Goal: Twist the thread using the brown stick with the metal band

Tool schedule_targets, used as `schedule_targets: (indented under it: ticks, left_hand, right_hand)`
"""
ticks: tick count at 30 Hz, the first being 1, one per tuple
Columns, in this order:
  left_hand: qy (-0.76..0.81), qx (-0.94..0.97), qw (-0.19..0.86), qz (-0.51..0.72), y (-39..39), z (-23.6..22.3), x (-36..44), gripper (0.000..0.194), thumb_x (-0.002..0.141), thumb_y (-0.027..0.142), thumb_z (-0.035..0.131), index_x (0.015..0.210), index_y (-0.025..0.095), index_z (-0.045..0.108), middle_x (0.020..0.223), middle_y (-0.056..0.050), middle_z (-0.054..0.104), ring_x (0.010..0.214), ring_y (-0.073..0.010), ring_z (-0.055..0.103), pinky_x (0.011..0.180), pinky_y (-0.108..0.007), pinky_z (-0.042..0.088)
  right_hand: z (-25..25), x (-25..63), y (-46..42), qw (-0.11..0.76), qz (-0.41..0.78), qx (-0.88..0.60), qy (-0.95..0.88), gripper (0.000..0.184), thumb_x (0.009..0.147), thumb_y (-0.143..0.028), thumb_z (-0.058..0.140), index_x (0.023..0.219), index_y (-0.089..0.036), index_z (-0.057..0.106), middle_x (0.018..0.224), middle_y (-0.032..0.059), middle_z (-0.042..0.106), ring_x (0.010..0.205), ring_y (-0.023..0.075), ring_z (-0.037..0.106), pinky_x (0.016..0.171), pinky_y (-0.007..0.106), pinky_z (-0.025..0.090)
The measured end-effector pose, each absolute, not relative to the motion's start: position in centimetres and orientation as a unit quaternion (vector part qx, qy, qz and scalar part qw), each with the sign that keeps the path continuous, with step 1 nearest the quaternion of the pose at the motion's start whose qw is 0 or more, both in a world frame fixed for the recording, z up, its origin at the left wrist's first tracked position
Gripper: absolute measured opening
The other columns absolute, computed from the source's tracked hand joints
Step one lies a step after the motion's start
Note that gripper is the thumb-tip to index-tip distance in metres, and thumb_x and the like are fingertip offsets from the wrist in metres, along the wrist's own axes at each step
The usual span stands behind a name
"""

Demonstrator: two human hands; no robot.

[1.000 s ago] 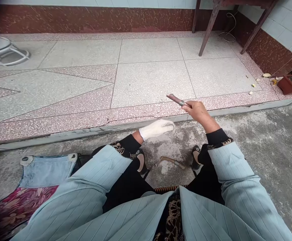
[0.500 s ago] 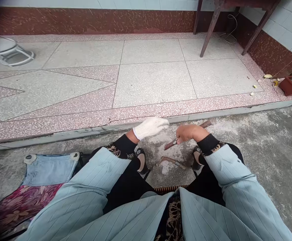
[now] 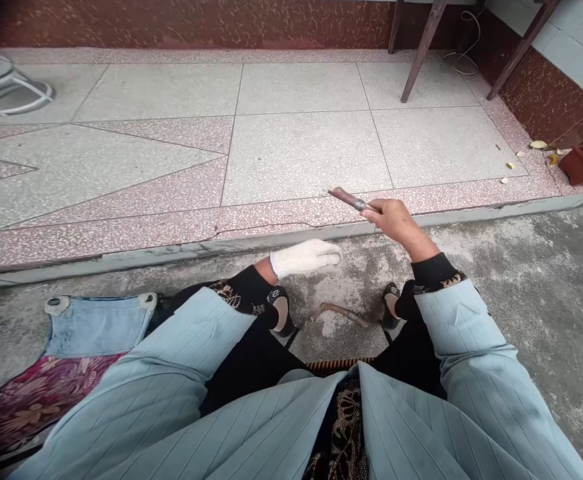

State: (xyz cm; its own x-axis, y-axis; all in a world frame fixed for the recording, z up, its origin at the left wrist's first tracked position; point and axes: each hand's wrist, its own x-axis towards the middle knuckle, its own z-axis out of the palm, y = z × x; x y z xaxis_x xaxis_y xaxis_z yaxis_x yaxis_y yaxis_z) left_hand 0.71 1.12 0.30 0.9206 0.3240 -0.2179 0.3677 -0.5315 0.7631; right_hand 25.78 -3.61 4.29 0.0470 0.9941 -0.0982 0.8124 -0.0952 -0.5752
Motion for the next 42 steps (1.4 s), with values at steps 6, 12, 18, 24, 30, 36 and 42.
schedule_targets:
  ticks: [6, 12, 18, 24, 30, 36, 42]
  left_hand:
    - [0.18, 0.862, 0.472, -0.034, 0.9, 1.2, 0.8, 0.037, 0.094, 0.045, 0.044, 0.088, 0.018, 0.067, 0.084, 0.0, 0.066, 0.076, -0.014, 0.057, 0.072, -0.023, 0.04]
    - [0.279, 0.88, 0.385, 0.015, 2.1, 1.5, -0.2, 0.037, 0.094, 0.045, 0.044, 0.096, 0.019, 0.07, 0.084, -0.001, 0.068, 0.076, -0.0163, 0.06, 0.071, -0.025, 0.041]
    - [0.323, 0.876, 0.354, 0.051, 3.3, 1.0, -0.3, 0.037, 0.094, 0.042, 0.043, 0.099, 0.018, 0.07, 0.089, -0.003, 0.071, 0.08, -0.0175, 0.062, 0.072, -0.027, 0.042]
    - [0.309, 0.856, 0.413, 0.032, 2.3, 0.5, 0.5, 0.039, 0.093, 0.045, 0.042, 0.093, 0.017, 0.07, 0.082, -0.002, 0.068, 0.073, -0.0162, 0.059, 0.07, -0.027, 0.043]
    - [0.245, 0.854, 0.459, 0.014, 0.3, 0.6, 1.4, 0.031, 0.09, 0.043, 0.051, 0.089, 0.02, 0.072, 0.085, -0.003, 0.071, 0.081, -0.0187, 0.062, 0.074, -0.029, 0.045]
    - [0.237, 0.874, 0.424, 0.001, 0.6, 0.7, 1.1, 0.034, 0.091, 0.045, 0.05, 0.092, 0.02, 0.073, 0.089, -0.003, 0.073, 0.081, -0.0179, 0.063, 0.073, -0.027, 0.044]
    - [0.249, 0.903, 0.35, -0.011, 1.8, 0.6, 0.3, 0.037, 0.094, 0.045, 0.044, 0.093, 0.02, 0.071, 0.084, -0.002, 0.07, 0.076, -0.0172, 0.062, 0.069, -0.027, 0.039]
  right_hand:
    - [4.1, 25.8, -3.1, 0.069, 0.169, -0.729, -0.659, 0.025, 0.094, -0.039, 0.055, 0.086, -0.018, 0.066, 0.082, 0.0108, 0.065, 0.072, 0.0193, 0.047, 0.066, 0.034, 0.027]
    - [2.6, 23.9, -3.4, -0.14, 0.298, -0.648, -0.687, 0.029, 0.081, -0.027, 0.071, 0.056, -0.018, 0.059, 0.058, 0.0049, 0.057, 0.054, 0.0143, 0.043, 0.058, 0.033, 0.028]
    - [4.7, 22.2, -4.8, -0.074, 0.588, -0.395, -0.702, 0.023, 0.082, -0.04, 0.068, 0.082, -0.019, 0.075, 0.063, -0.0025, 0.06, 0.059, 0.0116, 0.05, 0.058, 0.026, 0.035]
    - [5.7, 24.8, -3.9, 0.329, 0.447, -0.569, -0.607, 0.025, 0.085, -0.039, 0.063, 0.078, -0.015, 0.065, 0.062, -0.0024, 0.054, 0.055, 0.0092, 0.046, 0.054, 0.024, 0.035]
    - [4.2, 25.9, -2.5, 0.295, 0.308, -0.702, -0.57, 0.023, 0.087, -0.035, 0.059, 0.074, -0.016, 0.062, 0.059, -0.0003, 0.054, 0.055, 0.0117, 0.047, 0.057, 0.027, 0.035]
    - [3.7, 26.0, -2.4, 0.088, 0.154, -0.742, -0.646, 0.026, 0.091, -0.038, 0.058, 0.085, -0.016, 0.072, 0.076, 0.007, 0.066, 0.07, 0.0175, 0.054, 0.063, 0.03, 0.03]
    - [2.7, 24.8, -2.3, -0.199, 0.231, -0.681, -0.666, 0.031, 0.092, -0.039, 0.058, 0.095, -0.014, 0.076, 0.094, 0.0141, 0.072, 0.078, 0.0212, 0.06, 0.064, 0.032, 0.034]
